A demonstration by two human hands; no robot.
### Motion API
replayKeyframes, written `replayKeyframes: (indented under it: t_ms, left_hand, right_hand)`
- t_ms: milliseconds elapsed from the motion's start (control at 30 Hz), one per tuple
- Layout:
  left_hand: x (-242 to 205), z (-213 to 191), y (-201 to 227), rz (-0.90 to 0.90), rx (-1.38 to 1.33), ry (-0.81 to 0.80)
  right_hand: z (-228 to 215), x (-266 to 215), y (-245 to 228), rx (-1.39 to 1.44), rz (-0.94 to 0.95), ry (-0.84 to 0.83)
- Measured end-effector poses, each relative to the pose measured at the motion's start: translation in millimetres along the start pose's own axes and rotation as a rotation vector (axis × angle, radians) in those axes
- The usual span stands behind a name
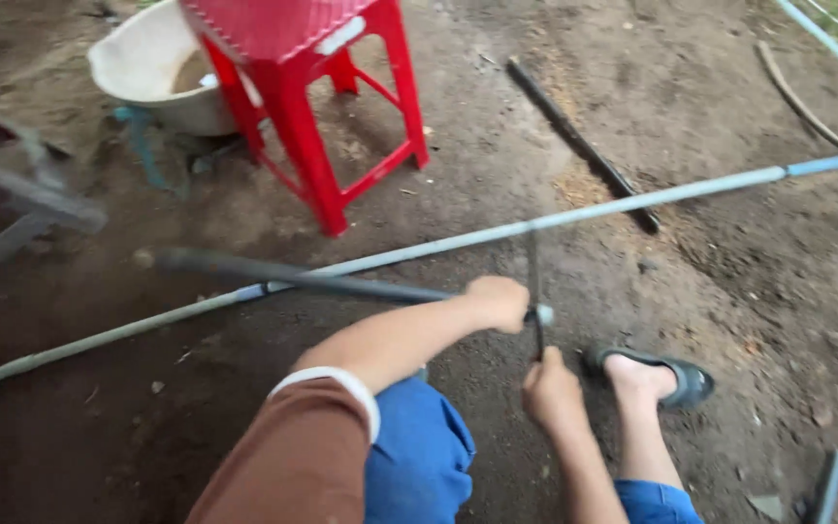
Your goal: A person is sitting on the ground and using a hacksaw blade to cut a black plastic pipe.
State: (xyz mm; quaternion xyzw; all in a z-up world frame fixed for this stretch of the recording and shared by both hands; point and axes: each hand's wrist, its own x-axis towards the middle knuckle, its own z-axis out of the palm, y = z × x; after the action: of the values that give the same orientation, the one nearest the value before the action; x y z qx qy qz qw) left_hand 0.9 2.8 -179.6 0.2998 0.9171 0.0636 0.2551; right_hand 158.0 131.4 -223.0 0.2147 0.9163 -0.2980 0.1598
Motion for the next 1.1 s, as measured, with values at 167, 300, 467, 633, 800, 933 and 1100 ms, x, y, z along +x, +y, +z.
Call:
replayKeyframes:
  t_ms: [167,300,467,633,800,933,1100]
  left_hand:
    - [1,-39,-18,-0.119,0.033,-0.101]
    - [16,-14,-34,-0.157,-0.101,-0.059]
    - [8,-25,-6,-0.033,0.113,-0.171]
    - [6,-36,-25,-0.191,-0.082,-0.053]
    - [4,-34,6,0.021,0.137,-0.092]
    - [26,-26,-32,-0.074,0.010,0.097]
    - [13,-13,-19,-0.151,-0.030,0.010]
  right_hand:
    - [0,-27,-8,0.006,-0.013,-0.009]
    - [-12,-41,-33,-0.002,0.098,-0.169]
    - [-23,-14,-24,0.050,0.023,-0.043]
    - [11,-15,9,-0.014,0.046,-0.077]
    - [-19,10,-11,0.071,-0.080,0.057]
    - [-14,-18,-12,0.051,-0.004,0.035]
    - [-3,-16,-4,0.046,0.020,-0.024]
